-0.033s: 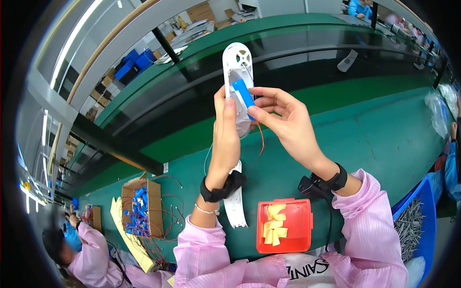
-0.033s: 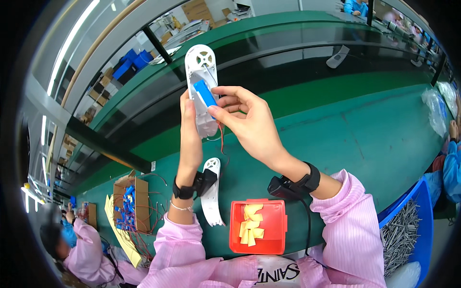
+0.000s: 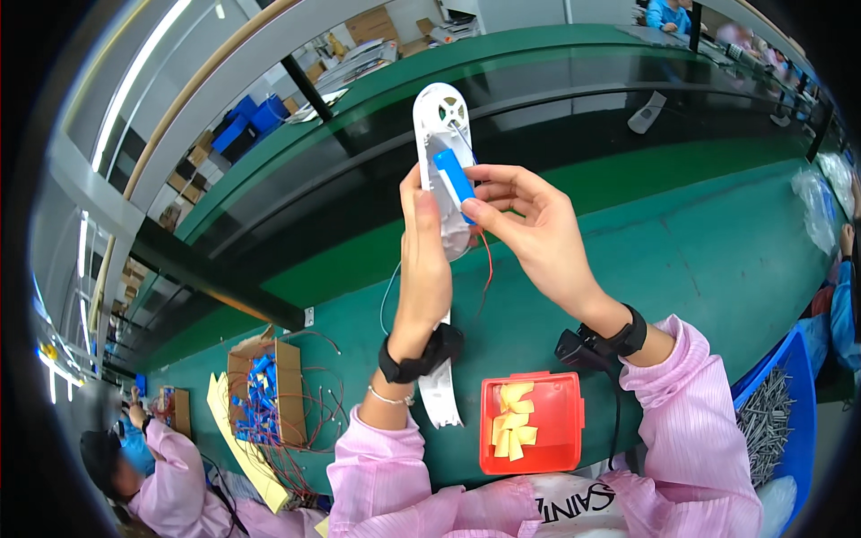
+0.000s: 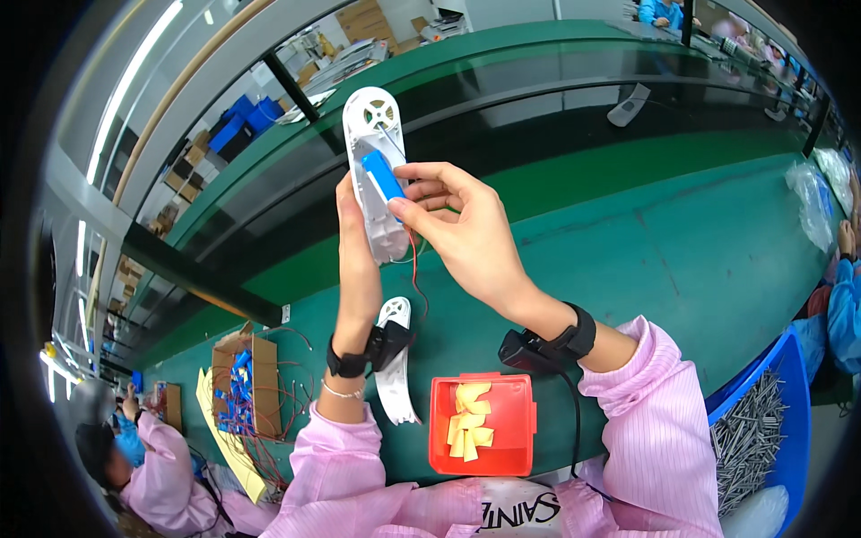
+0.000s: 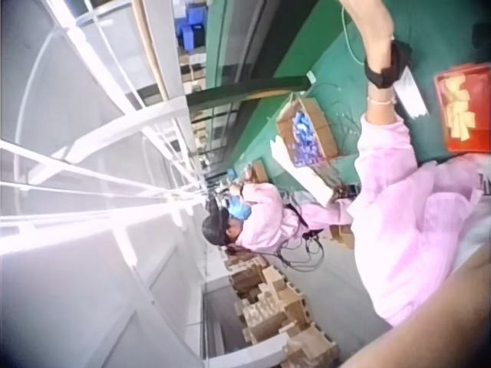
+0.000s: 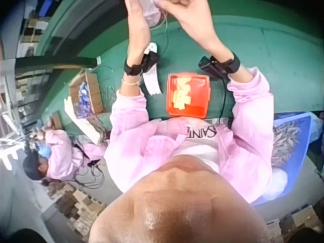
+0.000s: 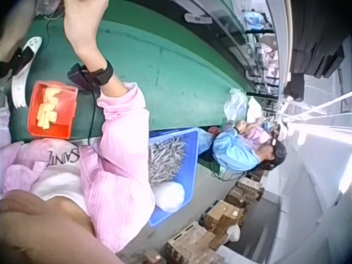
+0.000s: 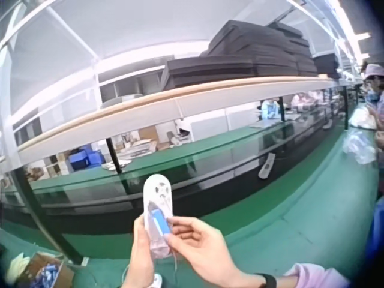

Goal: Assemble electronic components by attaching wires and placing parts into a plastic housing on a factory assembly line.

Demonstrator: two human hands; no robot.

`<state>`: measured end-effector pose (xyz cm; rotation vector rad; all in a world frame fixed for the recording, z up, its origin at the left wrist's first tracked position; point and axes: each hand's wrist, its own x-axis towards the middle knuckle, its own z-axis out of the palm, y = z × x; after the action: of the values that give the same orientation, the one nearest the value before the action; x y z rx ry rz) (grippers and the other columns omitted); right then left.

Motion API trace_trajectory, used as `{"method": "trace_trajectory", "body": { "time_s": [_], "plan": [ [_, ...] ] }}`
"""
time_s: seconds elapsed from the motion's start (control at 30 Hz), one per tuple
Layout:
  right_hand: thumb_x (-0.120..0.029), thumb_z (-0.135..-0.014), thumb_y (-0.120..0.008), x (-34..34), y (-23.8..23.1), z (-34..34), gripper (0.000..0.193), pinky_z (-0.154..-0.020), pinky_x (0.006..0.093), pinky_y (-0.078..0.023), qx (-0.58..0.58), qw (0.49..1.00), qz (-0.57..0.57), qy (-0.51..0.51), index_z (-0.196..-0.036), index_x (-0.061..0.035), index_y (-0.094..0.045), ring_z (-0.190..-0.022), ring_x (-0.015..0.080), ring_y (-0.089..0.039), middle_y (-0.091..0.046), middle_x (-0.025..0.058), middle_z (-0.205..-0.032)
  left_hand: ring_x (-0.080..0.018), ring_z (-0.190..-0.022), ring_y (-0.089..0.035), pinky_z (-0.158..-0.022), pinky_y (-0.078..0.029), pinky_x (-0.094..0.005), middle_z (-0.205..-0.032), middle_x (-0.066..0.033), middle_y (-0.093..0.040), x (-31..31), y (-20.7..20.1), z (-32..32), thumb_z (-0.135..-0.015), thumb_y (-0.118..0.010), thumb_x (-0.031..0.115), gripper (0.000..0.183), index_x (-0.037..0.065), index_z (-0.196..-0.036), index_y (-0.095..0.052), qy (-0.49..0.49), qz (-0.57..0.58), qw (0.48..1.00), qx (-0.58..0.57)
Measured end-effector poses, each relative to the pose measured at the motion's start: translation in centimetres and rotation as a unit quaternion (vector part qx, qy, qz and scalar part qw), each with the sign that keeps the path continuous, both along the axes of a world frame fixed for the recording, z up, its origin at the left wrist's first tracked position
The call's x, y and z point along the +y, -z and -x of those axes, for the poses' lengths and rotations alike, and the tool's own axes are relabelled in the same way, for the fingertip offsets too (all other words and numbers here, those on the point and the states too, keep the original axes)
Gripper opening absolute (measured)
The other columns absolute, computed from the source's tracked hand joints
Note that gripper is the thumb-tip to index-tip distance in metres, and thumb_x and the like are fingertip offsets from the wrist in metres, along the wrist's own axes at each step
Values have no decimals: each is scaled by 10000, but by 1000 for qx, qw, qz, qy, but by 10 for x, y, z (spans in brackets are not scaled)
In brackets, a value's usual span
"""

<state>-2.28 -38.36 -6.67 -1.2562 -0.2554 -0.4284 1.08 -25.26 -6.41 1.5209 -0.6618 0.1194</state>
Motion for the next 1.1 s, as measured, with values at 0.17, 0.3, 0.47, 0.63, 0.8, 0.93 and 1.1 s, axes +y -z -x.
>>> {"method": "trace_trajectory", "body": {
  "time_s": [0.17,0.3,0.47,0.63,0.8,0.93,1.1],
  "plan": [
    [-67,-874,-700,-1,-5,3,324,-661,245,-560,-7,999,21,26,-1174,23,-615,-802,108,-652,-660,86,-927,-174,-1065,-571,-820,-493,-284,-1283,-116,-507,-10,8,10,-988,-183,643,748,61,-1449,-273,9,39,999,20],
    [-60,-861,-711,-1,-6,6,297,-673,245,-566,8,999,21,32,-1135,34,-642,-784,102,-657,-683,86,-893,-194,-1169,-524,-943,-447,-311,-1327,-113,-478,-15,11,15,-967,-165,682,801,58,-1455,-282,-15,16,1000,3],
    [-50,-852,-717,3,-2,5,298,-704,240,-566,-15,998,35,41,-1128,43,-656,-789,92,-655,-696,90,-892,-223,-1262,-461,-1044,-378,-354,-1371,-130,-437,-18,11,20,-951,-157,704,844,48,-1476,-234,14,31,999,21],
    [-34,-859,-704,4,-3,9,294,-718,236,-567,-6,1000,3,28,-1137,47,-652,-803,87,-654,-699,93,-894,-226,-1265,-457,-1050,-372,-359,-1381,-132,-429,-19,9,22,-955,-154,696,836,47,-1476,-231,12,42,999,23],
    [-25,-871,-679,10,-2,9,260,-660,246,-553,-25,999,-5,41,-1120,46,-663,-741,103,-650,-683,79,-864,-221,-1257,-461,-1046,-374,-363,-1369,-126,-436,-19,14,21,-973,-161,667,785,63,-1466,-252,-11,49,999,-7],
    [-14,-893,-608,13,6,14,255,-632,316,-495,-142,953,229,141,-1138,8,-671,-743,202,-584,-559,123,-957,-206,-1237,-464,-1040,-377,-361,-1329,-112,-456,-17,17,19,-1003,-197,614,696,72,-1429,-297,-31,33,999,-7],
    [-70,-874,-665,-7,-11,7,338,-844,325,-470,-59,981,153,107,-1200,14,-633,-952,198,-520,-510,115,-1136,-129,-857,-624,-682,-510,-256,-1060,-127,-597,-9,13,7,-1038,-312,475,551,36,-1370,-324,-5,69,998,-8]
  ]
}}
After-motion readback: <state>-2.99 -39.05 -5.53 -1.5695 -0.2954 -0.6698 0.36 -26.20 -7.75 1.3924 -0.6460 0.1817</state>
